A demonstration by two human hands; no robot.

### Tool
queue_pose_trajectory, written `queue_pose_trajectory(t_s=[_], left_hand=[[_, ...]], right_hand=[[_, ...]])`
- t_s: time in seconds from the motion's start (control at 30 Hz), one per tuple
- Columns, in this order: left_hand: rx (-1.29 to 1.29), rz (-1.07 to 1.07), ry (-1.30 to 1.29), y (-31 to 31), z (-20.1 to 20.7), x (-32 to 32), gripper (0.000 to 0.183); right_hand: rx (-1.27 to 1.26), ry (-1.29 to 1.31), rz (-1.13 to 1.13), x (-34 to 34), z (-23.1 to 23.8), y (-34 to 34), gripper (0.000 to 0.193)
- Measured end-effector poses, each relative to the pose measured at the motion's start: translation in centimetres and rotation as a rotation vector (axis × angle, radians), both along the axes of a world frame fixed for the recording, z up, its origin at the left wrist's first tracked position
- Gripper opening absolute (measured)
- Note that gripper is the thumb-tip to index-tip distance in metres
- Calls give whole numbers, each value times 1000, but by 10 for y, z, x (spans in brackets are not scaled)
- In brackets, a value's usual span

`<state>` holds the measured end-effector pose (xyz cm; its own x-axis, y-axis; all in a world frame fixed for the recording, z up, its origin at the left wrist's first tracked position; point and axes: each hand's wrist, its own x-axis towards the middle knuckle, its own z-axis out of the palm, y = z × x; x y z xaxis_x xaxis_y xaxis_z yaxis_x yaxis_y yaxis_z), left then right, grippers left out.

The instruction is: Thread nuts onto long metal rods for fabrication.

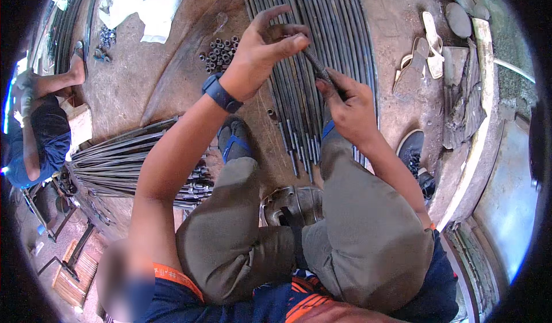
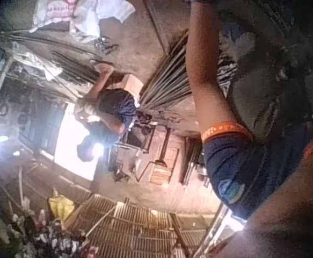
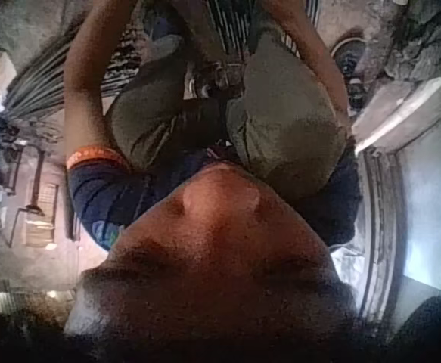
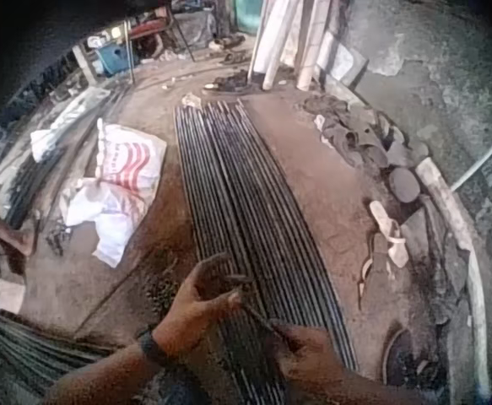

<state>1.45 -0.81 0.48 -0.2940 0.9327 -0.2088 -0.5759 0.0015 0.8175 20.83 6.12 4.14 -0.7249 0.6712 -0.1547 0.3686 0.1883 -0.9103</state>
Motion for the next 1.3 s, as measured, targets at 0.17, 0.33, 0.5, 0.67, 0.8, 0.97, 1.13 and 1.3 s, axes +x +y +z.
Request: queue_pose_trajectory(t_s=[0.17, 0.33, 0.5, 0.67, 0.8, 0.97, 1.13, 1.3], left_hand=[[-223, 185, 386, -11, -24, -16, 44], [-245, -25, 418, 1, 28, 6, 25], [-194, 12, 411, 3, 22, 10, 28], [9, -31, -33, -2, 11, 8, 33], [-229, -69, 225, 1, 14, 1, 37], [-71, -143, 99, -1, 15, -1, 42], [-117, 21, 264, 3, 17, 5, 55], [-17, 69, 31, 5, 18, 7, 63]], right_hand=[[-13, -57, 4, 2, -2, 5, 20], [-19, 0, -8, -2, 1, 1, 18], [23, 25, -10, 0, -3, 4, 20], [20, -3, -5, 1, -6, 1, 22], [-37, -29, -14, 1, -6, 2, 23], [2, 34, -25, 2, -8, 1, 23], [-21, 43, 10, 0, -7, 3, 23], [-9, -23, -13, 1, -9, 1, 22]])
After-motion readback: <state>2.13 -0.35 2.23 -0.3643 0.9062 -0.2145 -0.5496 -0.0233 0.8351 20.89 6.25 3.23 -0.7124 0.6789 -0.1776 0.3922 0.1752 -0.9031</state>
